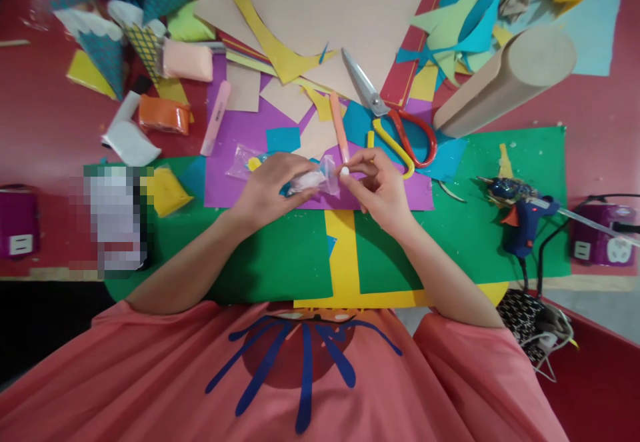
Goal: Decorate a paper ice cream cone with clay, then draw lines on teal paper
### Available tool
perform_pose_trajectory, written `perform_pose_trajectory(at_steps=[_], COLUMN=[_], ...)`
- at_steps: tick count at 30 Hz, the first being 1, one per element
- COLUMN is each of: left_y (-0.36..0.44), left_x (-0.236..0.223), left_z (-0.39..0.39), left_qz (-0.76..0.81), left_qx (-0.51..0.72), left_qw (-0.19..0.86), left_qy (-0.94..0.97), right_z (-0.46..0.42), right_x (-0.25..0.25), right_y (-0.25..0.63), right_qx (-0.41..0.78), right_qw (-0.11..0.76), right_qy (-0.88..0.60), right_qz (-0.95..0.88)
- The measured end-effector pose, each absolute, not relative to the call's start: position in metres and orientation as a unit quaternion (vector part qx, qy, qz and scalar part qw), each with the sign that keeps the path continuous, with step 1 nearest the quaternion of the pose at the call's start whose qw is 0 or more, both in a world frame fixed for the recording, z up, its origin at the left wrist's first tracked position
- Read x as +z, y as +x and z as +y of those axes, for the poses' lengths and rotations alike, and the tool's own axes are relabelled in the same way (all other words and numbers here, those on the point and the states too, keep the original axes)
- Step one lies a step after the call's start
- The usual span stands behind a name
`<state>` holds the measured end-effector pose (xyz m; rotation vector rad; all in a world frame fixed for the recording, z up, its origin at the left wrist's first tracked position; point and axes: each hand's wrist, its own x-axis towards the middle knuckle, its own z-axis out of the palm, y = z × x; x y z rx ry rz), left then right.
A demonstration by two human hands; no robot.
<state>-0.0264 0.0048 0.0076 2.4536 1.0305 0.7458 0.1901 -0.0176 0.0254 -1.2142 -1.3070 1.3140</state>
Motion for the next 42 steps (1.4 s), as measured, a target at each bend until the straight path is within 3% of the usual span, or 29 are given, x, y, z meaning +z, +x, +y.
perform_pose_trajectory(at_steps=[19,27,38,42], left_y=[-0.019,-0.018,-0.019,-0.025], left_x=[0.0,0.001,-0.004,0.004], left_z=[-0.003,-0.004,-0.005,0.003], left_qz=[0.363,0.378,0.397,0.422], left_qx=[0.331,0.274,0.257,0.255], left_qw=[0.149,0.091,0.17,0.169], left_qy=[0.858,0.88,0.865,0.853], right_z=[-0.028,-0.035,-0.044,-0.039], right_x=[0.027,0.024,0.025,0.026], right_y=[0.188,0.186,0.182,0.184], right_qx=[0.467,0.486,0.471,0.468], right_qw=[0.437,0.457,0.355,0.398], right_qy=[-0.468,-0.471,-0.449,-0.448], right_qz=[-0.61,-0.577,-0.671,-0.65])
